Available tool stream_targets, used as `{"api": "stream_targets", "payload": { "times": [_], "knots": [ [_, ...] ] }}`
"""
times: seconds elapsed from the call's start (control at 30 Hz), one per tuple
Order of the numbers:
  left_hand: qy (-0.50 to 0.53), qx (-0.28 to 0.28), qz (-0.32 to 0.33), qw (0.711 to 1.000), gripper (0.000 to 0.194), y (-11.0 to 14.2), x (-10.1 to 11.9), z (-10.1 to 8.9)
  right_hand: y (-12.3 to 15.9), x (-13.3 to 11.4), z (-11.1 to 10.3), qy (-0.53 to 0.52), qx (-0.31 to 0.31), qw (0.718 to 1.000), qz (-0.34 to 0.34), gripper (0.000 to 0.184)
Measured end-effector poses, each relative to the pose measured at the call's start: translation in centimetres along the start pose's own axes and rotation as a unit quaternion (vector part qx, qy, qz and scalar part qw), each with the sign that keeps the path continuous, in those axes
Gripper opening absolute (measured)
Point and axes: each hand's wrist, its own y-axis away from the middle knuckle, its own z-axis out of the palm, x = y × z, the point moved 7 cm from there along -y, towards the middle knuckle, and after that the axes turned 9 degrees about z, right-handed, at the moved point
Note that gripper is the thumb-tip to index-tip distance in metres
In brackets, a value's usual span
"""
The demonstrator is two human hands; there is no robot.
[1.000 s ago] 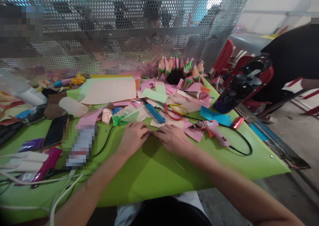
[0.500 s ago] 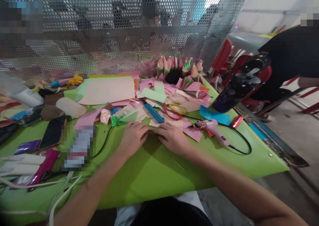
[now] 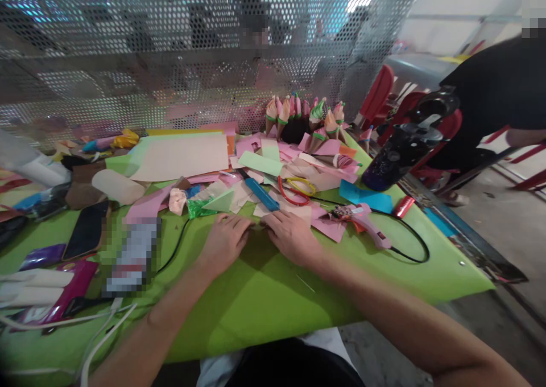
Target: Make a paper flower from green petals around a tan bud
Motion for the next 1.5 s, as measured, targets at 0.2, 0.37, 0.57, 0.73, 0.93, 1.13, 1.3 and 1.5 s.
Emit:
{"api": "stream_targets", "payload": {
  "times": [0.2,0.37,0.57,0.73,0.93,1.13,1.3,1.5],
  "knots": [
    [0.047,-0.001,0.004,0.999,0.020,0.1,0.4,-0.1,0.2,-0.3,0.6,0.066,-0.005,0.997,-0.036,0.019],
    [0.027,-0.003,0.030,0.999,0.023,0.3,0.9,-0.1,0.3,0.0,0.9,0.060,-0.003,0.998,-0.006,0.013],
    [-0.022,-0.001,0.075,0.997,0.026,0.7,1.7,0.1,0.2,0.6,1.1,-0.035,-0.064,0.994,0.079,0.019],
    [-0.054,0.004,0.094,0.994,0.024,0.7,2.1,0.2,0.3,0.8,1.0,-0.124,-0.100,0.981,0.106,0.025],
    [-0.063,0.020,0.089,0.994,0.024,0.5,2.3,-0.1,0.2,1.0,0.6,-0.191,-0.112,0.969,0.113,0.027],
    [0.054,0.022,-0.008,0.998,0.021,0.6,0.6,-0.2,0.0,0.3,-1.0,-0.094,-0.018,0.995,-0.014,0.021],
    [0.078,0.007,-0.023,0.997,0.020,0.5,0.3,-0.1,0.2,-0.3,-0.8,0.034,0.025,0.996,-0.081,0.022],
    [0.003,-0.034,0.008,0.999,0.018,0.3,1.1,0.5,0.4,-0.5,-0.4,0.072,0.038,0.993,-0.085,0.031]
  ]
}}
